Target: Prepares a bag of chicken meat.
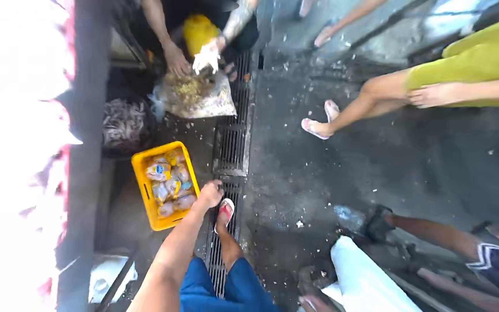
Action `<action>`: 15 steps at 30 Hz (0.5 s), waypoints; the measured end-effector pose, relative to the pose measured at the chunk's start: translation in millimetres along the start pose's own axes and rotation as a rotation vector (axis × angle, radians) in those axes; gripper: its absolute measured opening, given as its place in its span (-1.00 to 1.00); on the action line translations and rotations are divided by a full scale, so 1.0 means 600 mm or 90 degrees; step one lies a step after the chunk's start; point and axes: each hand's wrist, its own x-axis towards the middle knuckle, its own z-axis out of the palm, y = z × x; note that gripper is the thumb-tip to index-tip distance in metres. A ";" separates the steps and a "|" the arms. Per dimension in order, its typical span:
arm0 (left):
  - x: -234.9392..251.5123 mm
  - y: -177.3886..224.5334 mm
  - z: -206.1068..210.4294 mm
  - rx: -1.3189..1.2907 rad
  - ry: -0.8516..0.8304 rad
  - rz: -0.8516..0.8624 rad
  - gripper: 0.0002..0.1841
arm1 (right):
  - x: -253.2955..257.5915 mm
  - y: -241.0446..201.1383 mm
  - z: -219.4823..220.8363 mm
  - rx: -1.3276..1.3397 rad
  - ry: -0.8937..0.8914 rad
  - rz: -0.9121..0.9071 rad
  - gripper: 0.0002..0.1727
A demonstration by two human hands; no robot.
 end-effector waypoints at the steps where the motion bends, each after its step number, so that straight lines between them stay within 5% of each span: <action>1: -0.037 0.036 -0.013 0.053 -0.037 0.003 -0.50 | 0.004 -0.009 -0.013 0.000 0.033 -0.051 -0.43; 4: -0.137 0.081 -0.015 0.131 -0.082 -0.015 -0.54 | -0.018 -0.054 -0.068 0.053 0.101 -0.133 -0.37; 7: -0.203 0.109 -0.029 0.068 0.020 0.003 -0.58 | -0.030 -0.106 -0.148 0.100 0.124 -0.210 -0.19; 11: -0.312 0.088 -0.038 -0.057 0.111 -0.051 -0.55 | 0.009 -0.088 -0.219 0.064 0.087 -0.205 0.07; 15: -0.415 0.003 -0.026 -0.033 0.131 -0.089 -0.52 | 0.042 -0.077 -0.252 0.079 0.137 -0.153 -0.31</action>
